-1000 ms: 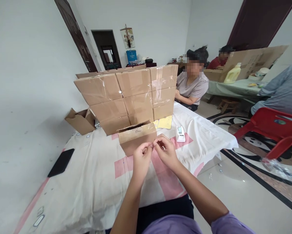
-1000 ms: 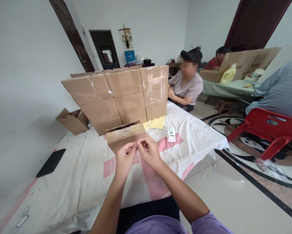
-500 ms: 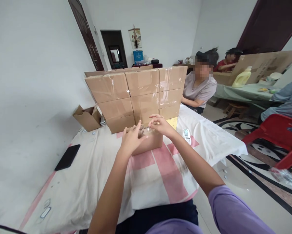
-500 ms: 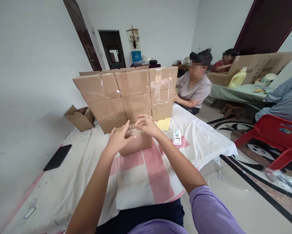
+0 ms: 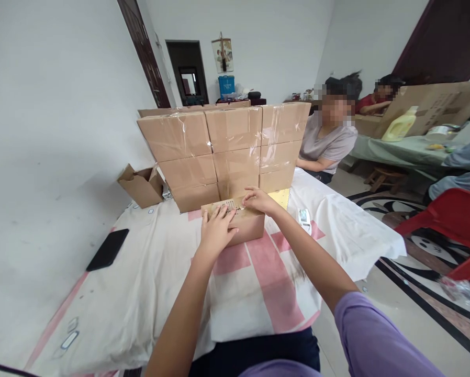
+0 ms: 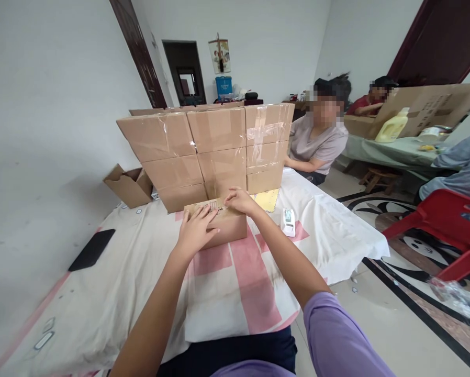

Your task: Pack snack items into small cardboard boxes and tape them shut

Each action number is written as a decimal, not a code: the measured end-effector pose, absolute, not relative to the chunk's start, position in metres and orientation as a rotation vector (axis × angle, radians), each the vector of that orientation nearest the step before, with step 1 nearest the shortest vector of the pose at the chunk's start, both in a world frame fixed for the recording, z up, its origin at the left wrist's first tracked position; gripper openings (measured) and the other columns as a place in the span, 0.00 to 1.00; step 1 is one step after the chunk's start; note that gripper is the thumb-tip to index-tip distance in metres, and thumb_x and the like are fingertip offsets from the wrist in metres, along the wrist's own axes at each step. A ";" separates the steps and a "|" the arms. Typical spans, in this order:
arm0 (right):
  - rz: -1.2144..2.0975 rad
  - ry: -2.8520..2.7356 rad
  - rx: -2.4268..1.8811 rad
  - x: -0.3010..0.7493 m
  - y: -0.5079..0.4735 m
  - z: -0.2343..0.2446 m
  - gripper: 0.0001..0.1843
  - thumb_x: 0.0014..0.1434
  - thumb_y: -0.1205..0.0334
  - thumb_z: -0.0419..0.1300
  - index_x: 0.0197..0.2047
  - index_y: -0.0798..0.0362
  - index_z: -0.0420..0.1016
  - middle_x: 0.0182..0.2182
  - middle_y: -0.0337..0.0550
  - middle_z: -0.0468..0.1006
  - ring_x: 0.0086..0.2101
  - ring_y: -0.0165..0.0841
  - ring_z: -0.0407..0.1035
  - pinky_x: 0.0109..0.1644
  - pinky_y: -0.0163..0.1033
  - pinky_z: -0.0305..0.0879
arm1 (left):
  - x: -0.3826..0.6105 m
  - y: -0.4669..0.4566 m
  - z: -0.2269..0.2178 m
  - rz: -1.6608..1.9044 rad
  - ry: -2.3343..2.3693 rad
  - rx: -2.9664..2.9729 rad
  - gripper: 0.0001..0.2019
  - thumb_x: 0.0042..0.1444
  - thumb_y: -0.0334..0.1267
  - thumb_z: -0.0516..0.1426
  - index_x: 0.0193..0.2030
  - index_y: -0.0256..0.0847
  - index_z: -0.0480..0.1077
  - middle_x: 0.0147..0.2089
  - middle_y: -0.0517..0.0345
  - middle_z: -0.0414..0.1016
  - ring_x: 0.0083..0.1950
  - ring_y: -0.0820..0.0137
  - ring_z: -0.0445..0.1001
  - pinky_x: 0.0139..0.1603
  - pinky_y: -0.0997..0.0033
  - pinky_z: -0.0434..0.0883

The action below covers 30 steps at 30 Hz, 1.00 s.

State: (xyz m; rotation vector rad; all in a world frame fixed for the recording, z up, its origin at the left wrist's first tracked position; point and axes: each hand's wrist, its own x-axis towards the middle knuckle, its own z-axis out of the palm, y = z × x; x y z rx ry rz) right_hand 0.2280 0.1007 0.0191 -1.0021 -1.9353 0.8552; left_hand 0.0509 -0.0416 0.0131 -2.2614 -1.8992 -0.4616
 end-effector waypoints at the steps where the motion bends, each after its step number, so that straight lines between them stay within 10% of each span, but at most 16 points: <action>1: 0.882 -1.928 -1.018 0.227 0.100 0.018 0.02 0.47 0.67 0.69 0.27 0.52 0.84 0.60 0.48 0.71 0.62 0.47 0.63 0.68 0.52 0.54 | 0.052 -0.042 0.014 -0.464 -1.899 -2.253 0.28 0.61 0.44 0.59 0.68 0.49 0.64 0.73 0.50 0.59 0.74 0.51 0.55 0.72 0.37 0.48; 12: 1.005 -1.839 -1.081 0.223 0.097 0.016 0.02 0.48 0.66 0.67 0.28 0.55 0.82 0.52 0.50 0.76 0.61 0.43 0.64 0.65 0.44 0.58 | 0.083 -0.037 0.013 -0.559 -1.792 -2.139 0.27 0.57 0.43 0.63 0.65 0.53 0.68 0.73 0.56 0.59 0.74 0.49 0.50 0.71 0.39 0.53; 23: 1.028 -1.869 -1.081 0.216 0.102 0.012 0.04 0.43 0.72 0.65 0.20 0.56 0.78 0.27 0.41 0.80 0.40 0.36 0.74 0.49 0.37 0.66 | 0.086 -0.038 0.007 -0.565 -1.758 -2.094 0.23 0.59 0.40 0.60 0.63 0.51 0.71 0.71 0.53 0.63 0.72 0.50 0.55 0.69 0.40 0.54; 30: 1.019 -1.841 -1.012 0.218 0.099 0.011 0.03 0.45 0.72 0.66 0.24 0.55 0.79 0.30 0.39 0.80 0.38 0.33 0.72 0.46 0.34 0.65 | 0.086 -0.036 0.003 -0.531 -1.709 -2.075 0.23 0.60 0.38 0.59 0.63 0.50 0.71 0.69 0.51 0.67 0.70 0.51 0.59 0.67 0.41 0.56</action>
